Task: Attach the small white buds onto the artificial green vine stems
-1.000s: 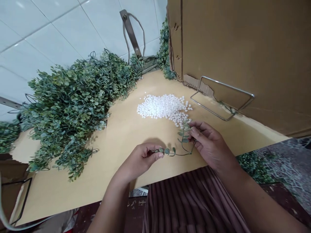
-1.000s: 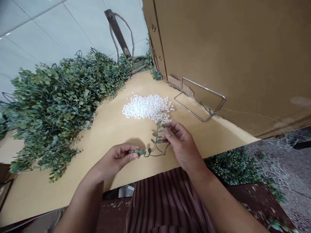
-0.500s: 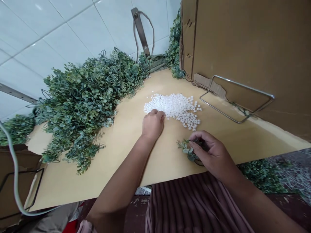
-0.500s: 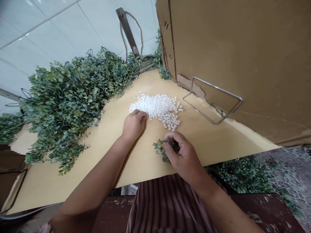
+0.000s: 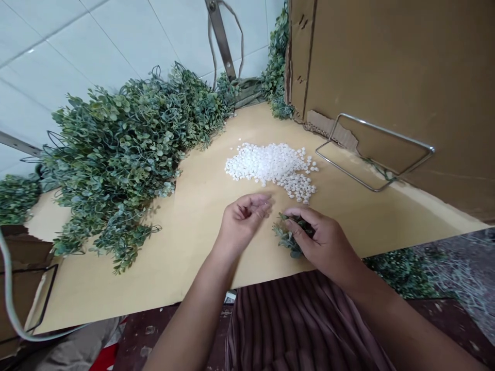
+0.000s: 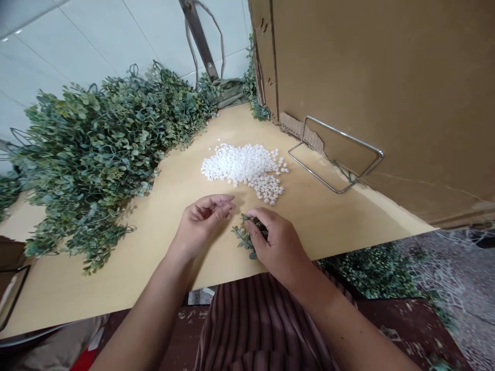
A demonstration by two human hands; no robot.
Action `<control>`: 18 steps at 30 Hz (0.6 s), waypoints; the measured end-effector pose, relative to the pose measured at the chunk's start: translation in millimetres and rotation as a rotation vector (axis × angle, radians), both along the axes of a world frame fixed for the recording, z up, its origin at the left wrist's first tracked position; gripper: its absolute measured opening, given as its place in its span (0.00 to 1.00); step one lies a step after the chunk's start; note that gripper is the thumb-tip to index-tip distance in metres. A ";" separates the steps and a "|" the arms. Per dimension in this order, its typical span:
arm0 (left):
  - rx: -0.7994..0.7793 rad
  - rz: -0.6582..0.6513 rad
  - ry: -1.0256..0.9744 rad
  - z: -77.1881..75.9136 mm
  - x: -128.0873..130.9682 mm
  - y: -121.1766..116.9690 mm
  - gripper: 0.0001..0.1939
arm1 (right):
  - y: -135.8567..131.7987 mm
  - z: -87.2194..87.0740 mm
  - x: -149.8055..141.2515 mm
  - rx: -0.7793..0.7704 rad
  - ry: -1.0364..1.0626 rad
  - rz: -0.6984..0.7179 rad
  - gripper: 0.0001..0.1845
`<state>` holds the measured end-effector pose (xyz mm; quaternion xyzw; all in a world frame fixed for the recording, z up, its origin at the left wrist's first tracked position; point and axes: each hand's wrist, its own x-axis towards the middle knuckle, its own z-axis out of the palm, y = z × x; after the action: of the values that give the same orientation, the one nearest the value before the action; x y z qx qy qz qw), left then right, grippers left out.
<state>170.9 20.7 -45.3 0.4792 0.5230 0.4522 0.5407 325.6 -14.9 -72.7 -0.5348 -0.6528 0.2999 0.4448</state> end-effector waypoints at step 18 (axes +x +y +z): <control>-0.213 0.113 -0.339 -9.6 0.1 -20.5 0.16 | -8.2 4.3 -22.0 -0.078 0.275 -0.080 0.05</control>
<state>171.0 0.1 -54.9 0.3064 0.4955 0.4981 0.6423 303.6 -23.1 -68.5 -0.5312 -0.5518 0.3776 0.5204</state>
